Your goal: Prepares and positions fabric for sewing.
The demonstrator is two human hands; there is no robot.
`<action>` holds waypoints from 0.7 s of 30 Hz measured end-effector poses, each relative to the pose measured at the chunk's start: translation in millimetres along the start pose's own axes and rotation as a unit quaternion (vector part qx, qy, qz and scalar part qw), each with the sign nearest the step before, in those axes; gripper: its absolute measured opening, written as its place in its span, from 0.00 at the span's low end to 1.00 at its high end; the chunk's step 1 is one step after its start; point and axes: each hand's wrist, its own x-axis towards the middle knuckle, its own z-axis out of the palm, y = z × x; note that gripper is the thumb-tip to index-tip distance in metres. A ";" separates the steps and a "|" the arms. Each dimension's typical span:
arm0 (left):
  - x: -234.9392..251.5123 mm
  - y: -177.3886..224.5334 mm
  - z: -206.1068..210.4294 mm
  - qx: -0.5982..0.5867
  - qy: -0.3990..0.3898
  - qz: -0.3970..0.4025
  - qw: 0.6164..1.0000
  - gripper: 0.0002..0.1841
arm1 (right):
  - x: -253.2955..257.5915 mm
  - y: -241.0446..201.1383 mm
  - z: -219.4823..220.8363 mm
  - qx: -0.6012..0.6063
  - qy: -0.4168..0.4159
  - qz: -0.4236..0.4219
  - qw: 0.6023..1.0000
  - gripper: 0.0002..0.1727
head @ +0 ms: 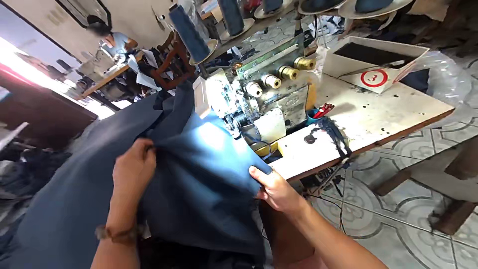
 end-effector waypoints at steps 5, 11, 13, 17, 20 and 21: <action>106.0 46.5 5.4 -0.048 -0.077 -0.093 0.991 0.21 | 33.0 6.2 35.9 0.097 0.067 -0.041 0.992 0.20; 160.0 47.5 33.4 -0.099 -0.039 0.039 0.994 0.21 | 32.0 8.9 17.1 -0.259 -0.087 -0.102 0.956 0.18; 155.1 27.2 39.1 -0.092 -0.075 0.150 0.981 0.34 | 26.0 4.5 -3.3 -0.423 -0.075 -0.191 0.882 0.15; 5.4 39.0 -1.1 0.129 -0.217 0.131 0.959 0.46 | 26.7 -19.0 -63.8 -0.641 -0.019 -0.328 0.694 0.13; -85.9 61.5 18.3 0.160 -0.497 0.028 0.852 0.70 | 29.8 -27.8 -76.3 -0.660 -0.041 -0.299 0.688 0.14; -88.9 55.8 32.6 0.153 -0.517 0.006 0.842 0.75 | 30.0 -26.5 -74.6 -0.668 -0.049 -0.288 0.684 0.15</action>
